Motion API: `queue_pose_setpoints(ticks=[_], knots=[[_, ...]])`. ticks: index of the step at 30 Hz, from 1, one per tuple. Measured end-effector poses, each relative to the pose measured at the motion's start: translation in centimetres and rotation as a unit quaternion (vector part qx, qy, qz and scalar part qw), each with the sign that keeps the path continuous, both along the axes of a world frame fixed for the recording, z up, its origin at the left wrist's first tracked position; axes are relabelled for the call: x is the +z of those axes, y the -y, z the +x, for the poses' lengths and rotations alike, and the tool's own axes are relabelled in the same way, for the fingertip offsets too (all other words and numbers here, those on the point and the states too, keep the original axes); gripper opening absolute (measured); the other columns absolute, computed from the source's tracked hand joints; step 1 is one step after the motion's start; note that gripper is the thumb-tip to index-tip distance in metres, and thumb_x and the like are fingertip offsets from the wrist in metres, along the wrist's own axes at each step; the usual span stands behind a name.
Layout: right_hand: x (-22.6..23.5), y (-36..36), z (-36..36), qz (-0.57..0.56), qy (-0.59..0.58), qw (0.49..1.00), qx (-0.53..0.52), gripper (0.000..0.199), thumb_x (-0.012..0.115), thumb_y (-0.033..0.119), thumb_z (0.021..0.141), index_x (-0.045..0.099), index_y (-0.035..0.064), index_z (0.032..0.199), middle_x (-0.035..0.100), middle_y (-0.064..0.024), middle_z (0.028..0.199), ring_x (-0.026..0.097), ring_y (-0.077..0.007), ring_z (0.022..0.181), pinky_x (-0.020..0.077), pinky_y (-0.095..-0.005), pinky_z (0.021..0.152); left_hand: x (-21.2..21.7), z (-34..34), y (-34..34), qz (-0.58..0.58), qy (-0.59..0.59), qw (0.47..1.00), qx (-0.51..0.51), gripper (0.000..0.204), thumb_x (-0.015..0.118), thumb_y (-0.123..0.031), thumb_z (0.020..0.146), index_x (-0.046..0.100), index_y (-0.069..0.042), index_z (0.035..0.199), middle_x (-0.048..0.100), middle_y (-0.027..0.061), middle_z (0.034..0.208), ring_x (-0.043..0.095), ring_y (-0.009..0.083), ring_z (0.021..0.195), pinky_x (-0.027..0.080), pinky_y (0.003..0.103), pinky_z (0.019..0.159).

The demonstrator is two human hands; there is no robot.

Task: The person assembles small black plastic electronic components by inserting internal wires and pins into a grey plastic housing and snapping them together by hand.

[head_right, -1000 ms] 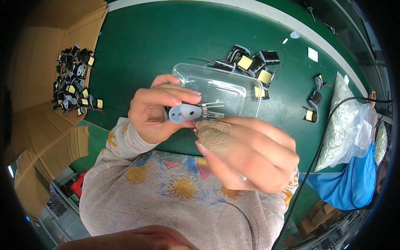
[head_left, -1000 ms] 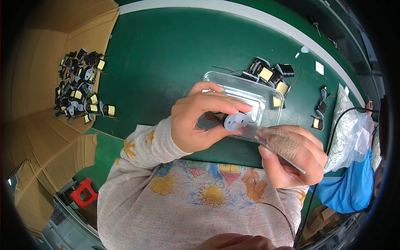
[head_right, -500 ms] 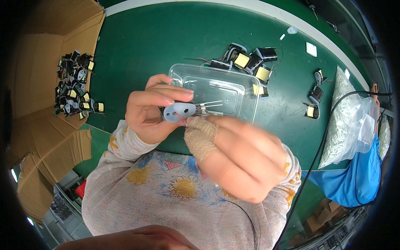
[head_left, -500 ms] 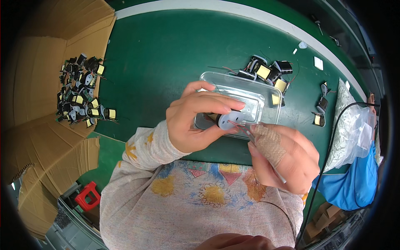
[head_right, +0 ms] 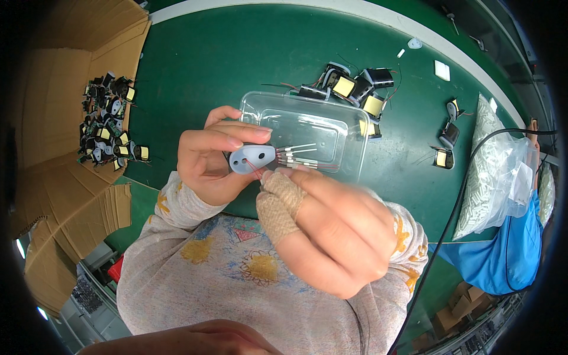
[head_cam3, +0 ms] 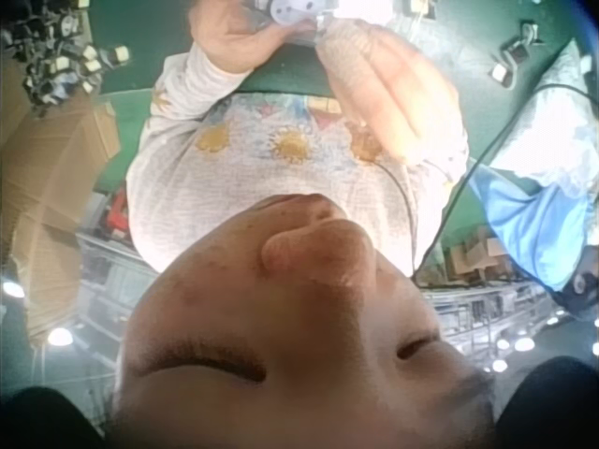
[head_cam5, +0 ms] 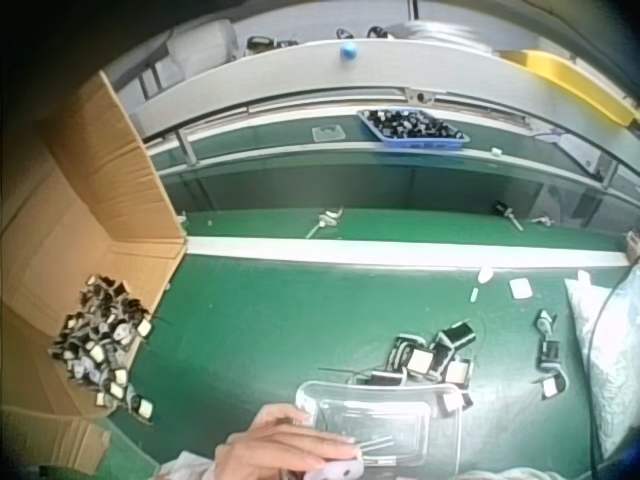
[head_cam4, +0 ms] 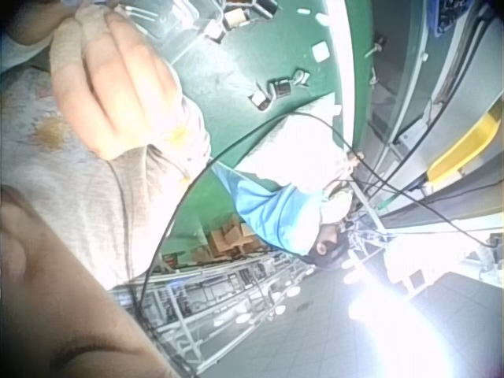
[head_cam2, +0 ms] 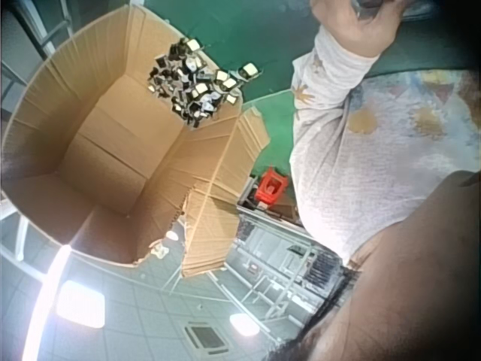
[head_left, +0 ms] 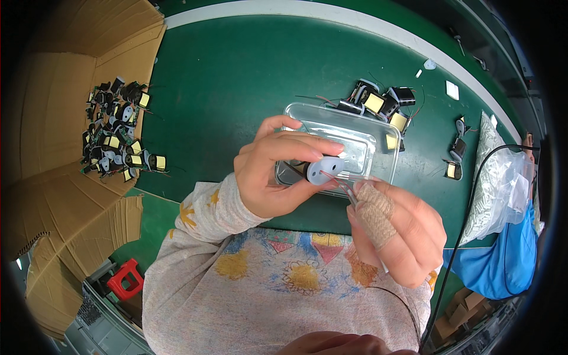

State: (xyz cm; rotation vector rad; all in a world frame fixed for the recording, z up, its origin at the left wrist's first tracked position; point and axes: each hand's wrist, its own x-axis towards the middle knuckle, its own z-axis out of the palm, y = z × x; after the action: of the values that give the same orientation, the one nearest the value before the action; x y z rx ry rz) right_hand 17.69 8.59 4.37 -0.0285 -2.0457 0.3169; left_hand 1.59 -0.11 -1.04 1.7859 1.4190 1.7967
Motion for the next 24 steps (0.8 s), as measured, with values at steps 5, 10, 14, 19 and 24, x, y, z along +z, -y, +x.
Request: queue_pose_setpoints(ticks=[5, 10, 14, 19, 24], knots=[[-0.11, 0.10, -0.06, -0.001, -0.004, 1.000, -0.003, 0.019, 0.064, 0.007, 0.056, 0.064, -0.0037, 0.072, 0.065, -0.0179, 0.074, 0.066, -0.0261, 0.063, 0.0541, -0.0273, 0.049, 0.07, 0.04, 0.01, 0.000, 0.002, 1.000, 0.002, 0.046, 0.081, -0.006, 0.065, 0.049, -0.009, 0.099, 0.069, 0.0090, 0.097, 0.067, 0.0189, 0.089, 0.038, 0.040, 0.090], [-0.10, -0.06, -0.05, 0.005, -0.003, 1.000, -0.008, 0.018, 0.063, 0.007, 0.057, 0.064, -0.0033, 0.072, 0.065, -0.0175, 0.074, 0.066, -0.0261, 0.063, 0.0535, -0.0269, 0.048, -0.01, 0.02, -0.02, -0.003, -0.003, 1.000, 0.003, 0.046, 0.080, -0.005, 0.065, 0.050, -0.009, 0.100, 0.069, 0.0097, 0.098, 0.067, 0.0191, 0.089, 0.039, 0.040, 0.090], [-0.15, -0.29, -0.18, 0.001, -0.003, 1.000, 0.004, 0.018, 0.062, 0.007, 0.057, 0.064, -0.0031, 0.071, 0.064, -0.0170, 0.073, 0.066, -0.0261, 0.063, 0.0531, -0.0262, 0.048, -0.12, -0.10, -0.09, 0.003, -0.010, 1.000, 0.012, 0.046, 0.080, -0.004, 0.064, 0.050, -0.009, 0.099, 0.069, 0.0099, 0.098, 0.067, 0.0191, 0.089, 0.039, 0.041, 0.090], [-0.34, -0.41, -0.13, 0.011, -0.002, 1.000, 0.005, 0.020, 0.062, 0.007, 0.055, 0.064, -0.0033, 0.072, 0.064, -0.0168, 0.073, 0.065, -0.0257, 0.063, 0.0532, -0.0260, 0.048, 0.14, -0.07, -0.23, 0.001, -0.029, 0.999, 0.032, 0.045, 0.079, -0.003, 0.063, 0.052, -0.009, 0.098, 0.069, 0.0088, 0.098, 0.067, 0.0197, 0.089, 0.039, 0.040, 0.088], [-0.35, -0.43, -0.24, 0.021, 0.005, 1.000, -0.006, 0.020, 0.064, 0.008, 0.055, 0.064, -0.0031, 0.073, 0.064, -0.0162, 0.075, 0.065, -0.0240, 0.064, 0.0525, -0.0246, 0.048, 0.02, -0.02, -0.27, 0.013, -0.035, 0.998, 0.043, 0.043, 0.079, -0.002, 0.063, 0.054, -0.009, 0.097, 0.069, 0.0082, 0.098, 0.066, 0.0195, 0.088, 0.040, 0.039, 0.087]])
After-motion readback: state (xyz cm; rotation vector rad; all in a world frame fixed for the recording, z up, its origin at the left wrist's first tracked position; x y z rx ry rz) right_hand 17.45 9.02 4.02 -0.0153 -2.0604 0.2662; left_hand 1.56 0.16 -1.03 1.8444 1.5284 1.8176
